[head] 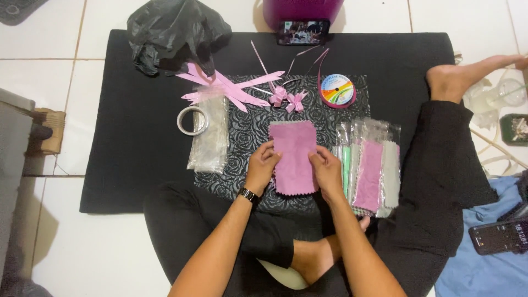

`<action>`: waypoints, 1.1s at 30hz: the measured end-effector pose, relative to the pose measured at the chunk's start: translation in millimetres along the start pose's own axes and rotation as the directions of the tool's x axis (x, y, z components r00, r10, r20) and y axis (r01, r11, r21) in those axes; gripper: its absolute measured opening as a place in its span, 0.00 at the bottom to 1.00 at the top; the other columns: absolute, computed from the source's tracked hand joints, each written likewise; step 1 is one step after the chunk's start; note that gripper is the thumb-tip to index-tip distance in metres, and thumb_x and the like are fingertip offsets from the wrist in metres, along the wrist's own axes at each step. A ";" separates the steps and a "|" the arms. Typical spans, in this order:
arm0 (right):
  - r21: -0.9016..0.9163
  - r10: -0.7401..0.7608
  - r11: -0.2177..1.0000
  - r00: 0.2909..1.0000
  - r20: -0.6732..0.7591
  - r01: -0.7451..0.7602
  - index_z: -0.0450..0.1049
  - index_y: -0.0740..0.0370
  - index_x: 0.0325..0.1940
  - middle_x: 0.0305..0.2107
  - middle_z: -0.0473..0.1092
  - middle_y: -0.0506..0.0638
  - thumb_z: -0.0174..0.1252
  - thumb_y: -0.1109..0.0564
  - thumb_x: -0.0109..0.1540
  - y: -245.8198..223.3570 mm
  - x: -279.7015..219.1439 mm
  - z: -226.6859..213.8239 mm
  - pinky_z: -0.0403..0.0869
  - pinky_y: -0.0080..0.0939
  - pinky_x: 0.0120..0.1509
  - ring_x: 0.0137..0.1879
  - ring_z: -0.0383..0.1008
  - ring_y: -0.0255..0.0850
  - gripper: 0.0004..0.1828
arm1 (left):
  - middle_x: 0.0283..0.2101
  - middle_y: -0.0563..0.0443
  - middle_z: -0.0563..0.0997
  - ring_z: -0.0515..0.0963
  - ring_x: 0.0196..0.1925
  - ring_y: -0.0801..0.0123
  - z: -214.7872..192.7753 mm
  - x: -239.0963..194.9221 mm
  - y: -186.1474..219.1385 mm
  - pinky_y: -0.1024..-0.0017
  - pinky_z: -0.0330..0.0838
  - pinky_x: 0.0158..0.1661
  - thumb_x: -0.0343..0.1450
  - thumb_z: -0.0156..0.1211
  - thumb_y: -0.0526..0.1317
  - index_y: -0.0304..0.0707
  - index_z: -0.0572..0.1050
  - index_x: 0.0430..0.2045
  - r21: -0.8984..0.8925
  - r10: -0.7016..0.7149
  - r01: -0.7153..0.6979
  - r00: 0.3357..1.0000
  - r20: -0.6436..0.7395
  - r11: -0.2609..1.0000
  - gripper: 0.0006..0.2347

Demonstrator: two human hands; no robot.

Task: The person sorts various craft supplies by hand including fabric swatches, plastic pouches, and decorative ribbons, placing them into different piles on a black mat.

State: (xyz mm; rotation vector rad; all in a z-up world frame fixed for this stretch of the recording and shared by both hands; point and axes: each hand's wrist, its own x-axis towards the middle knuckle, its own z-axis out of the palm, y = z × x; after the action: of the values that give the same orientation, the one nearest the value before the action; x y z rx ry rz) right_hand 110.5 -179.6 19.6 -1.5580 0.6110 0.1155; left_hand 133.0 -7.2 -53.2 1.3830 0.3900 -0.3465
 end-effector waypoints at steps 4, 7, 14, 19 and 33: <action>-0.096 -0.037 0.995 0.999 -0.011 0.036 0.76 0.63 0.58 0.35 0.77 0.49 0.62 0.56 0.63 28.4 32.2 -7.4 0.76 0.37 0.43 0.39 0.72 0.35 0.19 | 0.42 0.50 0.83 0.79 0.38 0.76 -5.6 -7.3 16.7 0.81 0.79 0.33 0.72 0.61 0.39 0.36 0.71 0.59 0.070 -0.020 0.023 0.999 -0.039 0.997 0.20; -0.223 -0.001 0.975 1.000 -0.017 -0.003 0.78 0.58 0.56 0.31 0.79 0.46 0.66 0.52 0.60 50.1 48.0 -11.4 0.77 0.36 0.42 0.36 0.76 0.33 0.21 | 0.47 0.43 0.81 0.80 0.43 0.73 -11.7 6.1 -0.4 0.78 0.81 0.35 0.70 0.65 0.39 0.36 0.68 0.63 0.153 -0.047 0.053 0.998 -0.038 0.987 0.25; -0.459 -0.098 0.887 0.991 -0.097 0.042 0.81 0.50 0.49 0.32 0.80 0.47 0.67 0.50 0.57 54.3 39.0 -16.5 0.76 0.42 0.47 0.42 0.79 0.41 0.16 | 0.50 0.33 0.79 0.83 0.48 0.55 -9.2 -1.9 0.4 0.63 0.81 0.45 0.67 0.68 0.35 0.39 0.66 0.65 0.292 0.035 -0.016 0.998 -0.059 0.956 0.29; -0.535 -0.677 0.614 0.736 0.021 0.580 0.75 0.74 0.54 0.49 0.73 0.72 0.53 0.70 0.63 29.6 10.4 13.9 0.67 0.62 0.68 0.61 0.70 0.68 0.15 | 0.45 0.39 0.83 0.86 0.45 0.55 -7.6 -3.5 5.9 0.64 0.83 0.41 0.68 0.66 0.40 0.39 0.71 0.59 0.397 0.079 -0.018 0.987 -0.137 0.918 0.23; -0.821 -0.375 0.258 0.836 0.401 0.509 0.60 0.49 0.76 0.73 0.52 0.64 0.52 0.37 0.65 50.3 32.5 65.7 0.48 0.68 0.77 0.79 0.48 0.63 0.36 | 0.43 0.39 0.84 0.86 0.34 0.63 -10.5 -4.7 -1.7 0.72 0.84 0.28 0.70 0.60 0.37 0.31 0.75 0.49 0.336 0.118 -0.022 0.957 -0.266 0.941 0.14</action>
State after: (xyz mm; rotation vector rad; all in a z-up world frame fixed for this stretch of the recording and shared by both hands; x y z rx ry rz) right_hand 135.0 -125.0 -46.2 -2.7619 -0.1358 0.1210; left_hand 127.4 3.0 -54.0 1.7812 0.5332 -0.1563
